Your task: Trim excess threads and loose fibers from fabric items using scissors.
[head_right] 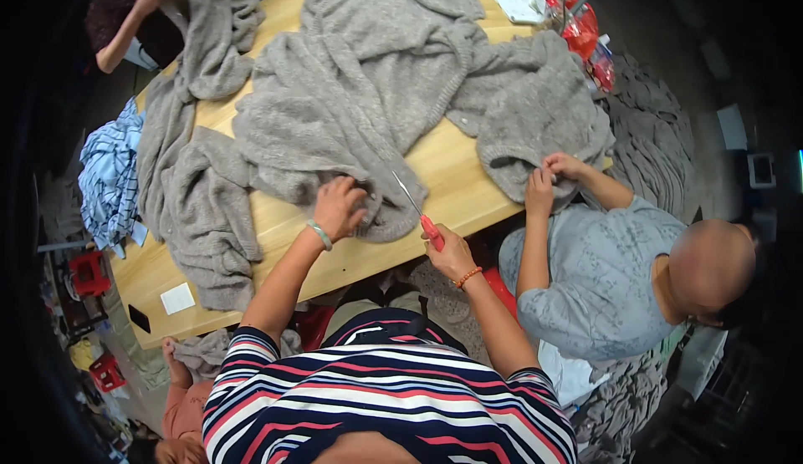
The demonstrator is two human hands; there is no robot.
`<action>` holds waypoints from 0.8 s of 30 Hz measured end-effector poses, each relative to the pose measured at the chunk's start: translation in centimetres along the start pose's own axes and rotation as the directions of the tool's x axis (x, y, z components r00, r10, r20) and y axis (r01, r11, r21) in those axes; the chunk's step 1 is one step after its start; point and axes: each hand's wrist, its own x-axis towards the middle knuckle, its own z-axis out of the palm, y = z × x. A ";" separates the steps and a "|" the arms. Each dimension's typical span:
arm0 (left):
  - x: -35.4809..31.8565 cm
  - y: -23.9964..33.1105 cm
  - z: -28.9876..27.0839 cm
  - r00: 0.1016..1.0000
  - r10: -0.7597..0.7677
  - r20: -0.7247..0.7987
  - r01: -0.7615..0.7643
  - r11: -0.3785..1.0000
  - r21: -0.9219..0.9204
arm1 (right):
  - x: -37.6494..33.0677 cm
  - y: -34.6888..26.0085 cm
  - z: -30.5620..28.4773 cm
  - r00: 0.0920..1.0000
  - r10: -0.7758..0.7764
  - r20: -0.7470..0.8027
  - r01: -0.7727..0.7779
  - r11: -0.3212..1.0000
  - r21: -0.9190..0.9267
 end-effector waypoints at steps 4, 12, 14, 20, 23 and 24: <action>2.6 -0.2 -0.2 0.999 -0.042 -0.008 0.043 0.998 0.053 | -1.4 0.3 -0.1 0.999 0.042 -0.021 -0.043 0.994 -0.096; 4.1 -1.7 4.8 0.991 -0.036 0.131 0.023 0.995 0.100 | -3.0 -0.7 0.2 0.998 0.033 0.062 -0.002 0.897 -0.441; 4.8 -1.2 5.1 0.980 -0.064 0.190 0.049 0.996 0.080 | -3.4 -1.1 -0.4 0.994 0.063 0.084 -0.020 0.896 -0.444; 5.6 0.0 3.8 0.962 -0.131 0.239 0.129 0.991 0.023 | -1.5 -1.4 -0.1 0.996 -0.011 0.093 0.040 0.946 -0.321; 5.3 -1.3 2.5 1.000 0.023 0.018 -0.022 0.995 -0.092 | 1.6 -0.7 1.7 0.992 -0.085 -0.095 0.081 0.996 -0.042; 5.1 -2.1 2.0 0.988 0.092 -0.126 -0.111 0.982 -0.154 | 2.8 -0.6 2.3 0.991 -0.087 -0.099 0.084 0.996 -0.033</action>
